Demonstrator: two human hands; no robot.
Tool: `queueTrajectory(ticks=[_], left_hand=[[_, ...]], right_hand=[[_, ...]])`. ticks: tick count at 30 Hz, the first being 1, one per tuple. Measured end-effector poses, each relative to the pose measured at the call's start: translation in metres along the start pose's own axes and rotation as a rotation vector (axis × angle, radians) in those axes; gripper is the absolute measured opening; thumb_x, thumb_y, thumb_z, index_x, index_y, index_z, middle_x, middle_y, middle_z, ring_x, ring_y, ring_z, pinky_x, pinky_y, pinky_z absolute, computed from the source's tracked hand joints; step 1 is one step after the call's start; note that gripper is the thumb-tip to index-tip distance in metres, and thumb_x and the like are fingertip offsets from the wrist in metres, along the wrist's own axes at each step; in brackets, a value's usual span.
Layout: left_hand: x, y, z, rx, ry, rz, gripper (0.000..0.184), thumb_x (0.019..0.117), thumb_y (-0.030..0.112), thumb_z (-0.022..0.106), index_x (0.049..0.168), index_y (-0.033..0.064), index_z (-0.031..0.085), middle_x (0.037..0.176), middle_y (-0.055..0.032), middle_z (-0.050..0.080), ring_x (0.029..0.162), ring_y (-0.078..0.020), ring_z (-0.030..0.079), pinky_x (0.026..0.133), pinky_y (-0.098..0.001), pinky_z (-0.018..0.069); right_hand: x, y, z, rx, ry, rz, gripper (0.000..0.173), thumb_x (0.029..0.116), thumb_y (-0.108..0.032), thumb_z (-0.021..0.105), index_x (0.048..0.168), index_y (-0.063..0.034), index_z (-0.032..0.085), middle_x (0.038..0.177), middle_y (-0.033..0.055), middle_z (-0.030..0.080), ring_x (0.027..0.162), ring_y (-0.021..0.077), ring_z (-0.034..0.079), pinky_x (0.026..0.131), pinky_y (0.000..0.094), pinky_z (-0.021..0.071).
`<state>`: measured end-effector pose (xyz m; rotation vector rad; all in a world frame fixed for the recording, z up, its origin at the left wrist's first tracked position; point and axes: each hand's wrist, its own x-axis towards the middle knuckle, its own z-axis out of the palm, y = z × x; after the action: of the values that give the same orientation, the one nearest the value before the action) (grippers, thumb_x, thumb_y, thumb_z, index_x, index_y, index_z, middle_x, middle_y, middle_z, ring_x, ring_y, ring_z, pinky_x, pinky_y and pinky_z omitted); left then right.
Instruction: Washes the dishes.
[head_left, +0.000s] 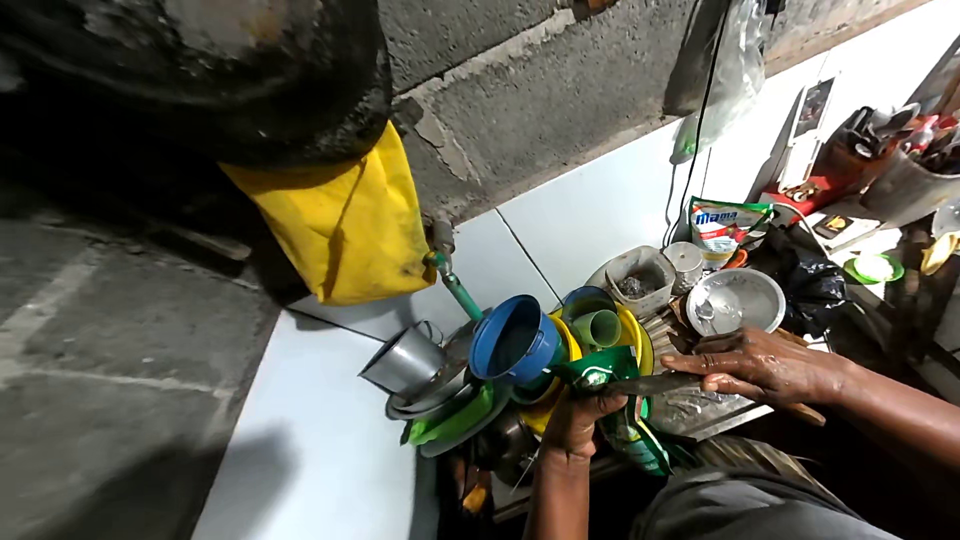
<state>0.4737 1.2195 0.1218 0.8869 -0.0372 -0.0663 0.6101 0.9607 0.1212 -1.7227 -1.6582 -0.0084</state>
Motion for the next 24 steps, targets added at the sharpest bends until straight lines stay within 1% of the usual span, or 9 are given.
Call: queueTrajectory(ticks=[3, 6, 7, 10, 13, 15, 19, 22, 24], left_hand=[[0.002, -0.002, -0.002, 0.004, -0.025, 0.011, 0.025, 0.0775, 0.023, 0.087, 0.098, 0.0104, 0.077, 0.084, -0.0040, 0.075, 0.072, -0.0113, 0.070, 0.071, -0.0272, 0.0586], [0.003, -0.002, 0.008, 0.136, 0.038, -0.001, 0.019, 0.0754, 0.016, 0.086, 0.093, 0.0121, 0.079, 0.084, -0.0020, 0.076, 0.076, -0.0093, 0.072, 0.075, -0.0259, 0.0595], [0.005, -0.002, 0.013, 0.169, 0.021, -0.009, 0.016, 0.0777, 0.016, 0.085, 0.093, 0.0132, 0.080, 0.084, -0.0007, 0.076, 0.078, -0.0082, 0.072, 0.077, -0.0253, 0.0593], [0.011, -0.007, 0.016, 0.201, -0.023, -0.006, 0.014, 0.0815, 0.023, 0.083, 0.092, 0.0145, 0.079, 0.083, 0.0014, 0.075, 0.079, -0.0070, 0.071, 0.080, -0.0254, 0.0584], [0.014, -0.009, 0.013, 0.169, -0.049, 0.012, 0.018, 0.0825, 0.026, 0.084, 0.094, 0.0134, 0.079, 0.084, 0.0001, 0.075, 0.079, -0.0076, 0.071, 0.081, -0.0262, 0.0584], [0.014, -0.008, 0.009, 0.158, -0.089, 0.010, 0.016, 0.0844, 0.026, 0.082, 0.095, 0.0135, 0.079, 0.083, 0.0004, 0.075, 0.078, -0.0072, 0.071, 0.079, -0.0256, 0.0581], [0.012, -0.008, 0.005, 0.166, -0.128, -0.005, 0.016, 0.0852, 0.025, 0.081, 0.097, 0.0146, 0.079, 0.085, 0.0014, 0.076, 0.080, -0.0068, 0.071, 0.081, -0.0255, 0.0576], [0.016, -0.010, 0.005, 0.178, -0.145, -0.001, 0.021, 0.0859, 0.024, 0.082, 0.104, 0.0134, 0.078, 0.090, 0.0012, 0.076, 0.082, -0.0068, 0.070, 0.081, -0.0258, 0.0578], [0.018, -0.006, 0.005, 0.188, -0.136, 0.012, 0.022, 0.0852, 0.022, 0.082, 0.105, 0.0140, 0.077, 0.090, 0.0019, 0.076, 0.082, -0.0064, 0.071, 0.081, -0.0258, 0.0581]], right_hand=[[0.001, 0.000, 0.003, 0.000, 0.017, -0.002, 0.047, 0.1121, -0.042, 0.036, 0.147, -0.0179, 0.058, 0.093, 0.0126, 0.073, 0.078, 0.0213, 0.069, 0.073, 0.0356, 0.0569], [0.011, -0.004, 0.004, -0.028, 0.026, -0.004, 0.047, 0.1120, -0.041, 0.036, 0.145, -0.0162, 0.059, 0.094, 0.0135, 0.073, 0.080, 0.0236, 0.071, 0.073, 0.0381, 0.0578], [0.016, -0.005, 0.005, -0.043, 0.032, -0.011, 0.046, 0.1118, -0.040, 0.037, 0.141, -0.0138, 0.062, 0.094, 0.0136, 0.073, 0.081, 0.0241, 0.072, 0.073, 0.0385, 0.0583], [0.033, -0.004, 0.009, -0.081, 0.056, -0.041, 0.043, 0.1116, -0.038, 0.039, 0.117, -0.0068, 0.067, 0.088, 0.0121, 0.070, 0.080, 0.0244, 0.070, 0.071, 0.0380, 0.0573], [0.043, -0.001, 0.014, -0.140, 0.107, -0.077, 0.043, 0.1114, -0.039, 0.039, 0.106, -0.0065, 0.067, 0.084, 0.0106, 0.068, 0.080, 0.0241, 0.069, 0.068, 0.0370, 0.0563], [0.043, 0.002, 0.016, -0.162, 0.140, -0.103, 0.043, 0.1114, -0.039, 0.040, 0.106, -0.0073, 0.068, 0.082, 0.0101, 0.067, 0.077, 0.0240, 0.068, 0.065, 0.0363, 0.0553], [0.039, 0.006, 0.017, -0.259, 0.182, -0.124, 0.042, 0.1107, -0.042, 0.041, 0.119, -0.0114, 0.069, 0.078, 0.0090, 0.063, 0.071, 0.0241, 0.064, 0.059, 0.0354, 0.0519], [0.048, 0.005, 0.018, -0.279, 0.188, -0.150, 0.040, 0.1102, -0.040, 0.043, 0.116, -0.0099, 0.069, 0.078, 0.0099, 0.063, 0.070, 0.0260, 0.063, 0.058, 0.0369, 0.0514], [0.056, 0.004, 0.018, -0.267, 0.194, -0.165, 0.041, 0.1103, -0.040, 0.042, 0.120, -0.0104, 0.069, 0.079, 0.0106, 0.064, 0.070, 0.0263, 0.063, 0.057, 0.0369, 0.0504]])
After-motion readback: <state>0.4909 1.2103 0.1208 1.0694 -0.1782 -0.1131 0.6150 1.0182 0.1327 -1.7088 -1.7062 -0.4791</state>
